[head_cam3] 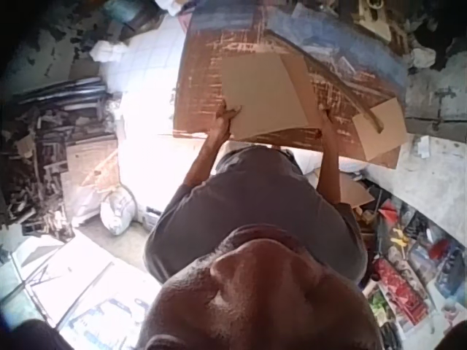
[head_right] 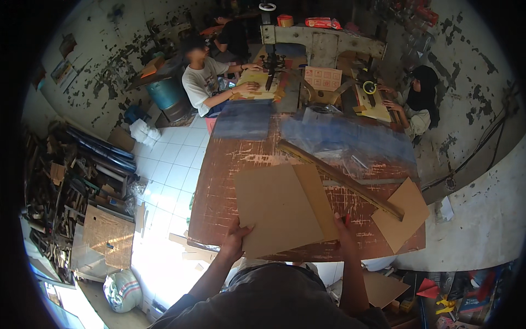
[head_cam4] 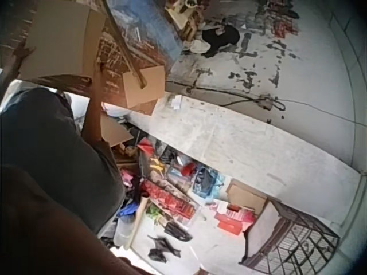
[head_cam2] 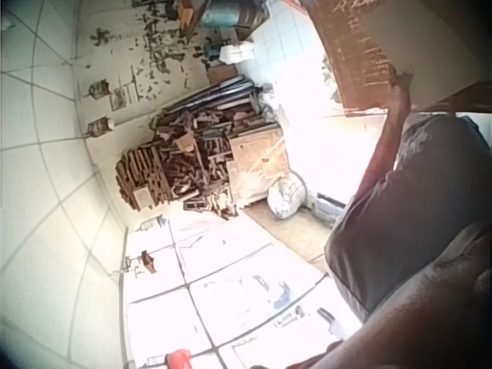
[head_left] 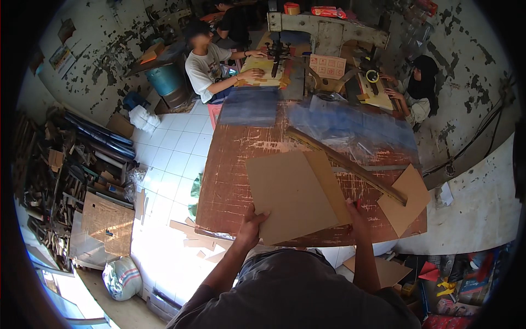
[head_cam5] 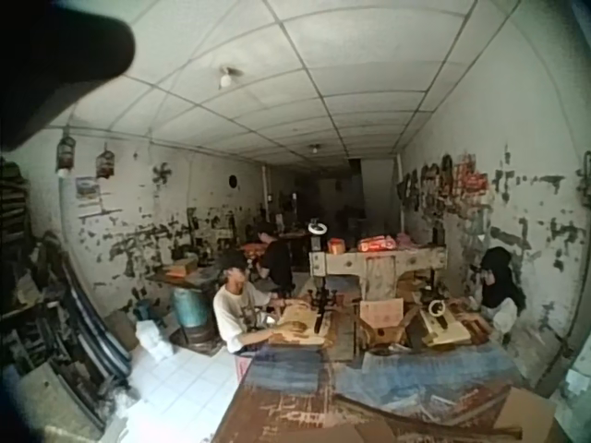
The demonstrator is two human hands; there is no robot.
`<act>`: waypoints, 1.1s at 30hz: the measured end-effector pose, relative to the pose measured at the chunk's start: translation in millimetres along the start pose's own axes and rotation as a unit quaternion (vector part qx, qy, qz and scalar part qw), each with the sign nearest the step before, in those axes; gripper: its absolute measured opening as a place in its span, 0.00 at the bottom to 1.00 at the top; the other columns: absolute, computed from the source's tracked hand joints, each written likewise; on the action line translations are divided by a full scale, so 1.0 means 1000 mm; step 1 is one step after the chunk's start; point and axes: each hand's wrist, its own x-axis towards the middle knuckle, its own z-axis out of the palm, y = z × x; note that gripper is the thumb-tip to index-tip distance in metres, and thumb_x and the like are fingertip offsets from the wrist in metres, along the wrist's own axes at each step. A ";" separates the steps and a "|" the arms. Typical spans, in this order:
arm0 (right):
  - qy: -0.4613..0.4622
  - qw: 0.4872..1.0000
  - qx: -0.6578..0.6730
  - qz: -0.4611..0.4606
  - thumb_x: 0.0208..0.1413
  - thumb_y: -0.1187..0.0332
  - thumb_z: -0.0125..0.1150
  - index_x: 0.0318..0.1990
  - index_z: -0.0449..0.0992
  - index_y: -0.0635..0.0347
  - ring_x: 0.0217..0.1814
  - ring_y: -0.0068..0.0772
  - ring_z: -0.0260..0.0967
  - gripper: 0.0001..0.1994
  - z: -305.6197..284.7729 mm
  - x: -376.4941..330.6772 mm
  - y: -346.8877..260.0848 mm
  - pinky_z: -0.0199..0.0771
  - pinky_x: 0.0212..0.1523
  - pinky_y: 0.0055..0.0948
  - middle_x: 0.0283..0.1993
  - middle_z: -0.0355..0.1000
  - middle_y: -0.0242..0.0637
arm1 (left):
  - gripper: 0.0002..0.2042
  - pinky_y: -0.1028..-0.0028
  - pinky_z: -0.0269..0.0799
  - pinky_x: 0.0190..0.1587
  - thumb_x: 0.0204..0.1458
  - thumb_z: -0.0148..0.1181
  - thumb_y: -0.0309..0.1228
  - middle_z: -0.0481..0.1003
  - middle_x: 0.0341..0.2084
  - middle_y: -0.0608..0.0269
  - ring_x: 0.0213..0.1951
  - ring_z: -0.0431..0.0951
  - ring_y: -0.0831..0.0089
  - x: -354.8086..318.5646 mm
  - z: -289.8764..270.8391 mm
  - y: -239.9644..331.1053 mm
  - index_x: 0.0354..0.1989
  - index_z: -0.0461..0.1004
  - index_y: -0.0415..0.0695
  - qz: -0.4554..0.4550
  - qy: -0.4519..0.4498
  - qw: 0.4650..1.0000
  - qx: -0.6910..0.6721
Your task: The person aligns a ruler on cardboard sheets, cuts along the edge with a utility knife, and gathers the cut pieces by hand.
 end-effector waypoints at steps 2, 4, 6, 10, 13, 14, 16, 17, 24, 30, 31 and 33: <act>0.081 0.939 -0.329 -0.065 0.65 0.51 0.55 0.44 0.71 0.67 0.41 0.44 0.74 0.22 0.001 0.036 0.038 0.71 0.38 0.40 0.35 0.74 0.47 | 0.25 0.64 0.72 0.57 0.58 0.55 0.22 0.71 0.54 0.52 0.56 0.74 0.63 0.001 -0.013 0.006 0.64 0.57 0.39 0.032 0.006 0.999 -0.020; 0.105 0.925 -0.355 -0.090 0.64 0.53 0.57 0.44 0.70 0.67 0.41 0.49 0.73 0.21 0.006 0.061 0.073 0.70 0.39 0.43 0.37 0.72 0.51 | 0.24 0.64 0.72 0.57 0.58 0.55 0.21 0.71 0.54 0.53 0.56 0.74 0.63 0.001 -0.029 0.008 0.63 0.58 0.40 0.064 0.016 0.997 -0.041; 0.126 0.909 -0.381 -0.115 0.63 0.56 0.58 0.45 0.69 0.66 0.41 0.54 0.73 0.19 0.022 0.065 0.085 0.70 0.40 0.46 0.39 0.70 0.54 | 0.24 0.61 0.71 0.59 0.57 0.55 0.22 0.69 0.54 0.54 0.57 0.72 0.61 0.002 -0.049 0.008 0.63 0.59 0.42 0.076 0.038 0.993 -0.077; 0.234 0.769 -0.531 -0.268 0.55 0.62 0.66 0.47 0.68 0.64 0.42 0.58 0.68 0.19 0.050 0.062 0.093 0.68 0.42 0.50 0.45 0.65 0.54 | 0.24 0.60 0.69 0.60 0.57 0.55 0.21 0.69 0.55 0.56 0.58 0.71 0.61 0.010 -0.083 0.013 0.62 0.59 0.42 0.082 0.022 0.988 -0.127; 0.244 0.729 -0.573 -0.284 0.52 0.64 0.67 0.49 0.68 0.62 0.44 0.56 0.65 0.20 0.059 0.060 0.095 0.66 0.43 0.50 0.45 0.63 0.52 | 0.23 0.60 0.68 0.62 0.58 0.54 0.21 0.70 0.55 0.57 0.59 0.70 0.62 0.017 -0.100 0.013 0.62 0.60 0.42 0.077 0.001 0.988 -0.131; 0.256 0.718 -0.576 -0.296 0.53 0.64 0.67 0.49 0.69 0.61 0.45 0.54 0.64 0.19 0.062 0.059 0.097 0.66 0.44 0.50 0.43 0.63 0.50 | 0.23 0.59 0.68 0.62 0.58 0.54 0.21 0.69 0.55 0.58 0.59 0.70 0.62 0.018 -0.103 0.011 0.62 0.59 0.43 0.057 0.005 0.988 -0.143; 0.296 0.697 -0.579 -0.303 0.53 0.63 0.66 0.49 0.69 0.61 0.45 0.53 0.63 0.19 0.077 0.052 0.094 0.65 0.45 0.50 0.43 0.63 0.49 | 0.24 0.58 0.68 0.62 0.58 0.54 0.21 0.68 0.56 0.58 0.60 0.70 0.62 0.019 -0.112 0.007 0.63 0.58 0.44 0.037 0.011 0.987 -0.155; 0.335 0.674 -0.581 -0.310 0.54 0.62 0.66 0.50 0.69 0.61 0.45 0.52 0.63 0.19 0.083 0.048 0.092 0.64 0.45 0.49 0.43 0.63 0.48 | 0.24 0.58 0.68 0.62 0.59 0.54 0.21 0.67 0.56 0.58 0.60 0.70 0.62 0.019 -0.116 0.004 0.64 0.57 0.44 0.020 0.018 0.987 -0.161; 0.036 0.991 -0.065 -0.107 0.63 0.60 0.58 0.57 0.66 0.62 0.54 0.39 0.64 0.20 0.183 0.030 0.078 0.65 0.55 0.42 0.54 0.66 0.44 | 0.23 0.56 0.73 0.59 0.59 0.56 0.22 0.68 0.55 0.57 0.59 0.70 0.62 0.037 -0.128 -0.009 0.62 0.60 0.44 -0.052 -0.028 0.974 -0.218; 0.018 0.988 0.139 -0.064 0.62 0.66 0.60 0.66 0.57 0.56 0.58 0.40 0.68 0.27 0.247 0.031 0.089 0.74 0.54 0.40 0.58 0.67 0.41 | 0.22 0.62 0.74 0.56 0.59 0.61 0.29 0.73 0.51 0.55 0.55 0.74 0.63 0.043 -0.135 -0.025 0.59 0.62 0.39 -0.164 -0.034 0.978 -0.127; 0.006 0.987 0.148 -0.054 0.62 0.68 0.60 0.67 0.57 0.57 0.58 0.40 0.67 0.28 0.236 0.034 0.086 0.73 0.55 0.41 0.59 0.67 0.42 | 0.22 0.62 0.74 0.56 0.59 0.61 0.29 0.73 0.51 0.55 0.55 0.74 0.63 0.043 -0.137 -0.014 0.59 0.62 0.39 -0.168 -0.039 0.977 -0.126; -0.002 0.986 0.158 -0.048 0.61 0.71 0.60 0.67 0.57 0.58 0.58 0.39 0.67 0.28 0.220 0.036 0.075 0.72 0.56 0.41 0.60 0.67 0.42 | 0.23 0.66 0.73 0.52 0.58 0.64 0.34 0.78 0.41 0.56 0.48 0.78 0.63 0.049 -0.151 0.019 0.58 0.65 0.39 -0.399 -0.162 0.902 0.029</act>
